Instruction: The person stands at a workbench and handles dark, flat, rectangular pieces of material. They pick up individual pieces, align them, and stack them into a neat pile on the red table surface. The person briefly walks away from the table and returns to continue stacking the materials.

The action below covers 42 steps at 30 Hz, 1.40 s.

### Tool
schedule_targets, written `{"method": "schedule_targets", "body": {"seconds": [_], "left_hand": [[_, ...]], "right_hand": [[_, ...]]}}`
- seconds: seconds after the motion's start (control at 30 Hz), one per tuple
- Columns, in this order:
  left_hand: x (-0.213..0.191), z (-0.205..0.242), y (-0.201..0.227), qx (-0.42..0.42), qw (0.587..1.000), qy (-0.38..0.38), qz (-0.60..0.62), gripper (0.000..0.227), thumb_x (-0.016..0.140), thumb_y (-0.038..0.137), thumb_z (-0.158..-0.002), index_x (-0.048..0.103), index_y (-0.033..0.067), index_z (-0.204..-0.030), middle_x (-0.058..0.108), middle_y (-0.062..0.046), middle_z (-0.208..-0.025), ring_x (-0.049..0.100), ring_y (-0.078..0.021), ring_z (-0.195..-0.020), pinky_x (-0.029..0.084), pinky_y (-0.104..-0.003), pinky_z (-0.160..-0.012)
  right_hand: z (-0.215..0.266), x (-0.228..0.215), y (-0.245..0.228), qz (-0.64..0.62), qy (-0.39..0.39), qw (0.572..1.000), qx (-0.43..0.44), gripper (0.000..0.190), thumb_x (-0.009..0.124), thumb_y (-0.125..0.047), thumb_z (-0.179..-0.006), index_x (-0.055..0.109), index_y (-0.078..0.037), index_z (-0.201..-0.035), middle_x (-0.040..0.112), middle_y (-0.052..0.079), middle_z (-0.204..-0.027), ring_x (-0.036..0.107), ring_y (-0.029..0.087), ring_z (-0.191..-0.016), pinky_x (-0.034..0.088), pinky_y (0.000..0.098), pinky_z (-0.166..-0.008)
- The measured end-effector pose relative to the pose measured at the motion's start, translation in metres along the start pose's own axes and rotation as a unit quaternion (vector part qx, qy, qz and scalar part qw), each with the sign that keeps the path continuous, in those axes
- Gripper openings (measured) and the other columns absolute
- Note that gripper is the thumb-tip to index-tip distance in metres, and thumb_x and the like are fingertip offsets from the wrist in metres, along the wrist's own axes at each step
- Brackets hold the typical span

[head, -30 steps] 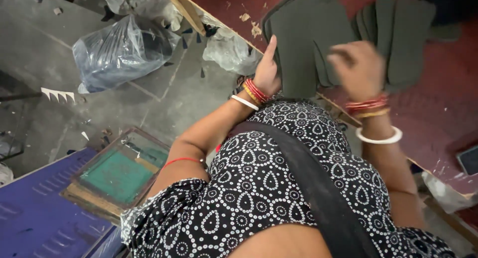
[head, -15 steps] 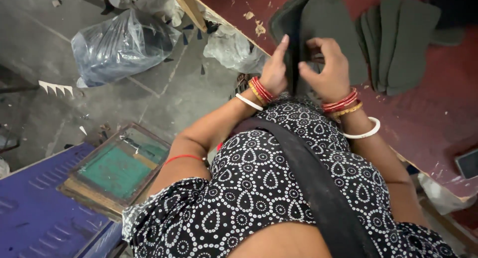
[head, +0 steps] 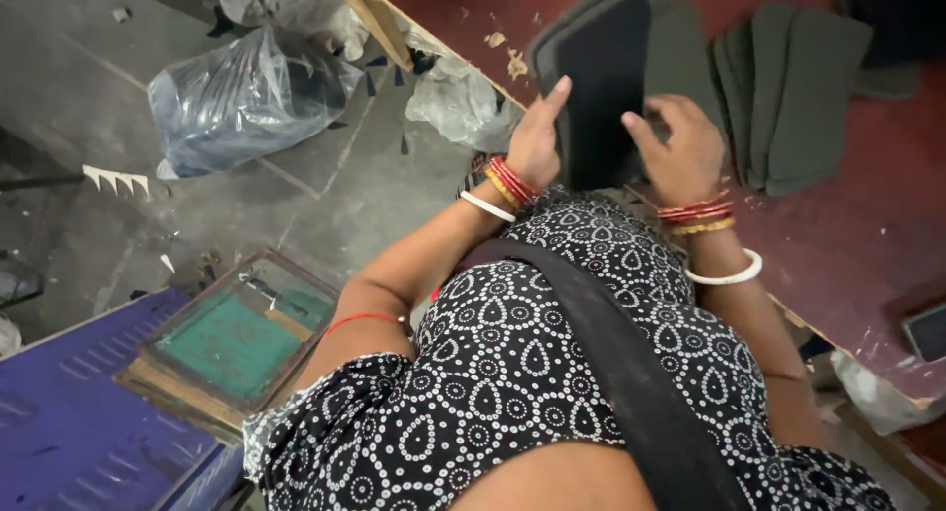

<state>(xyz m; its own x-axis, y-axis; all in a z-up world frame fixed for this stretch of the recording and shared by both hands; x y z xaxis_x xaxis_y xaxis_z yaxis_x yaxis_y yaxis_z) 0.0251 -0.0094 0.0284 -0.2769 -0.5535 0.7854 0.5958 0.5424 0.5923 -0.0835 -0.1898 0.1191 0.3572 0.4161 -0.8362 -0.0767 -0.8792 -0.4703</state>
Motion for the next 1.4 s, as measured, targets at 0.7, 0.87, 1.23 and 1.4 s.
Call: {"method": "schedule_targets", "body": {"seconds": [0.7, 0.87, 1.23, 1.4], "left_hand": [[-0.006, -0.012, -0.035, 0.010, 0.997, -0.061, -0.050, 0.047, 0.045, 0.022, -0.116, 0.039, -0.0039, -0.155, 0.057, -0.012, -0.145, 0.055, -0.0202, -0.133, 0.043, -0.035, -0.117], [-0.002, -0.003, -0.029, -0.058, 0.991, -0.030, 0.115, 0.041, 0.054, 0.012, -0.109, 0.049, -0.0017, -0.147, 0.061, -0.012, -0.138, 0.059, -0.0227, -0.125, 0.045, -0.039, -0.112], [-0.004, 0.002, -0.003, 0.028, 0.992, 0.102, -0.071, 0.032, 0.069, 0.008, -0.097, 0.067, -0.0039, -0.126, 0.073, -0.010, -0.121, 0.069, -0.0191, -0.109, 0.053, -0.035, -0.100], [0.003, -0.006, -0.028, -0.019, 0.988, 0.117, -0.096, 0.031, 0.068, 0.019, -0.101, 0.068, -0.0040, -0.122, 0.073, -0.010, -0.113, 0.069, -0.0161, -0.098, 0.055, -0.033, -0.090]], "right_hand": [[-0.031, -0.001, -0.038, -0.193, -0.075, 0.978, 0.023, 0.033, 0.084, -0.017, -0.088, 0.068, -0.001, -0.113, 0.064, 0.016, -0.115, 0.070, 0.026, -0.096, 0.057, 0.0355, -0.084], [-0.018, 0.016, 0.006, -0.237, -0.067, 0.967, 0.067, 0.026, 0.071, -0.007, -0.094, 0.071, 0.000, -0.120, 0.074, 0.014, -0.110, 0.074, 0.023, -0.095, 0.058, 0.0330, -0.085], [-0.011, -0.019, 0.001, -0.019, -0.040, 0.999, -0.003, 0.027, 0.080, -0.025, -0.103, 0.075, -0.003, -0.118, 0.074, 0.018, -0.110, 0.071, 0.034, -0.090, 0.055, 0.0402, -0.075], [0.003, 0.000, 0.024, -0.117, -0.015, 0.988, 0.096, 0.024, 0.083, -0.021, -0.100, 0.070, -0.002, -0.104, 0.071, 0.015, -0.096, 0.069, 0.029, -0.082, 0.054, 0.0378, -0.074]]}}
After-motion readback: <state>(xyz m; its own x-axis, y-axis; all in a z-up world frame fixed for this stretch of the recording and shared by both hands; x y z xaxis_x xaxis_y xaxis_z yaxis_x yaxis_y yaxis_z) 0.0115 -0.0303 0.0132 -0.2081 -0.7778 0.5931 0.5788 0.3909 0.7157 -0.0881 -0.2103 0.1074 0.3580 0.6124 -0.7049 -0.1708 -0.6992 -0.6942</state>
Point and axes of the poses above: each hand's wrist, its own z-axis away from the middle knuckle, its own x-axis out of the palm, y = z × x, the point moved 1 cm from there along -z, towards the middle knuckle
